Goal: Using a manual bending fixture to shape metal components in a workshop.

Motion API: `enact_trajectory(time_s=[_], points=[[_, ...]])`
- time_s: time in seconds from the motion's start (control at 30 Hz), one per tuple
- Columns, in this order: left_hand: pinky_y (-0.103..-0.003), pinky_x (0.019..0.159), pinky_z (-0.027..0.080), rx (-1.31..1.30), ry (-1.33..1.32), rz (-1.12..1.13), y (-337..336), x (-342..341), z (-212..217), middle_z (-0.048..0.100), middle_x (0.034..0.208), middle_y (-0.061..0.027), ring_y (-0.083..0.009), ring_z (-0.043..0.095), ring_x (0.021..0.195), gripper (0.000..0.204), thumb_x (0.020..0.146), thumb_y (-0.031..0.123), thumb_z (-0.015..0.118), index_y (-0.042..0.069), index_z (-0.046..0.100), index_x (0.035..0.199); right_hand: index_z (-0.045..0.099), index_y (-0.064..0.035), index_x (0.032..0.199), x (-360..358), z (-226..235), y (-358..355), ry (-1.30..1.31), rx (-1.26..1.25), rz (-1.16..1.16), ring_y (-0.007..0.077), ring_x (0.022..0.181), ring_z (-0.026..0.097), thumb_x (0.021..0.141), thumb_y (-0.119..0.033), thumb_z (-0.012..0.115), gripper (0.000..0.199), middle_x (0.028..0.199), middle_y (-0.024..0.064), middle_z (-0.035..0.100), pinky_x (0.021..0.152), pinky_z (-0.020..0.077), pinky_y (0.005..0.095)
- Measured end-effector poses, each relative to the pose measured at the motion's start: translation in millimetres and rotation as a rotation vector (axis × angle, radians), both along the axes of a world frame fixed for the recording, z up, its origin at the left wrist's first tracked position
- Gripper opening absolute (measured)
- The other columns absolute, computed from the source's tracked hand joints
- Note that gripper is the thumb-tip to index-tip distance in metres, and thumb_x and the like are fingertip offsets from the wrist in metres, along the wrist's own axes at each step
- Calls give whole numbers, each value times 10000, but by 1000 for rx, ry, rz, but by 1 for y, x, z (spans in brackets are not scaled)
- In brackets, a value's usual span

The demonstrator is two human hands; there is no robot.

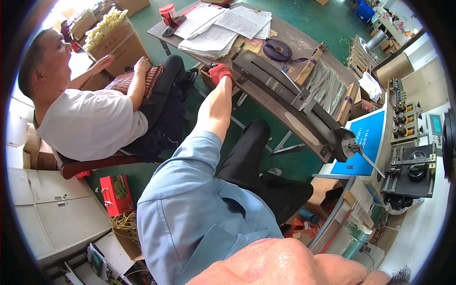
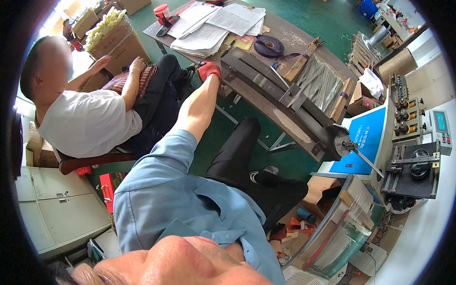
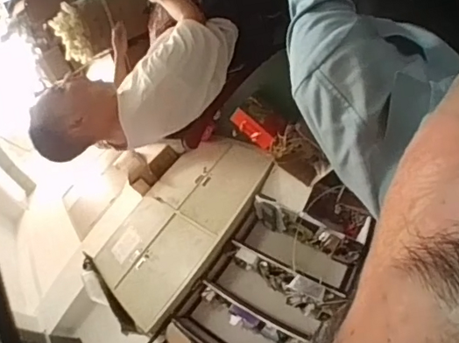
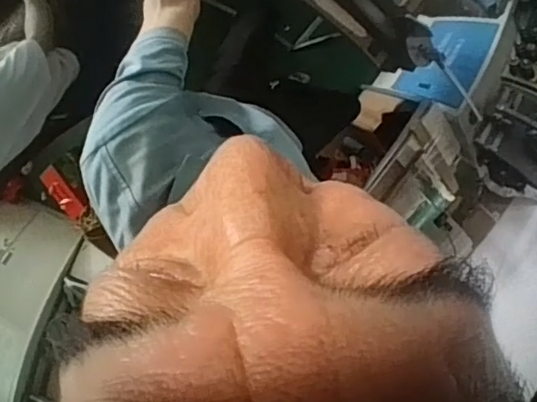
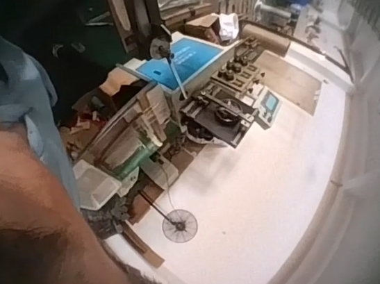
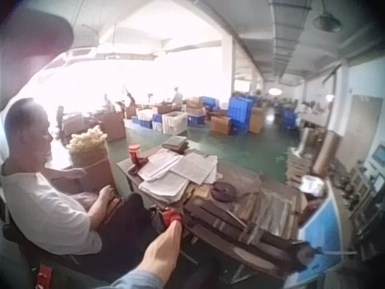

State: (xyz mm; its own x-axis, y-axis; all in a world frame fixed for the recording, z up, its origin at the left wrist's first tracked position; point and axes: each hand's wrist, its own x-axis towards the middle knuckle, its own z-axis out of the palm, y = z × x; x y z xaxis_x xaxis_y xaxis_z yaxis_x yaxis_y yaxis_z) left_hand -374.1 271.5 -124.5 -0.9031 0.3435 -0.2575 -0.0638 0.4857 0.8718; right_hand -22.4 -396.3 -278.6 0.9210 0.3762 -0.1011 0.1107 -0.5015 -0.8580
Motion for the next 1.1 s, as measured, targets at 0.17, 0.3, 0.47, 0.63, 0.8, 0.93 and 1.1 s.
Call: enact_trajectory(time_s=[0.17,0.3,0.47,0.63,0.8,0.93,1.1], points=[[-477,733,513,1,28,-195,-10,-15,-11,681,873,-252,-429,660,843,535,879,486,483,-14,672,889,654,14,1066,1,-32,-2,75,-108,71,257,984,639,866,-176,580,285,1082,163,669,824,499,379],[-478,822,487,234,13,-585,-50,-25,-14,662,978,-266,-439,629,952,534,860,441,565,-51,624,1057,659,3,1060,-15,-44,7,151,-182,123,262,990,640,862,-193,582,289,1080,171,667,819,498,380],[-403,968,408,665,423,-601,-136,49,23,514,1192,-195,-349,515,1093,648,763,212,751,10,457,1304,666,-10,1053,-35,-47,12,226,-292,193,269,997,641,857,-214,585,294,1078,181,665,813,497,382],[-423,962,411,1140,575,-1186,-206,172,126,512,1196,-188,-355,511,1113,680,675,143,775,40,464,1271,672,-23,1047,-23,-69,-8,266,-404,254,277,1004,642,851,-235,588,300,1076,191,662,807,496,383],[-448,913,452,1305,749,-1875,-236,286,161,567,1204,-171,-358,565,1083,653,707,421,746,75,534,1218,679,-37,1040,1,-127,-44,292,-510,289,284,1011,643,846,-256,590,306,1074,201,660,801,495,384],[-455,875,469,861,1170,-2310,-246,347,172,590,1189,-133,-337,587,1074,649,745,532,683,117,547,1226,713,-62,938,-31,-133,-61,-529,-925,688,300,977,652,834,-280,599,267,995,182,682,791,493,386],[-450,816,500,330,1444,-2686,-233,401,146,684,1029,-110,-317,644,975,577,731,592,668,136,677,1083,699,-9,962,-48,-137,-86,-132,-1207,1043,297,932,662,797,-215,655,268,940,177,696,824,493,431]])
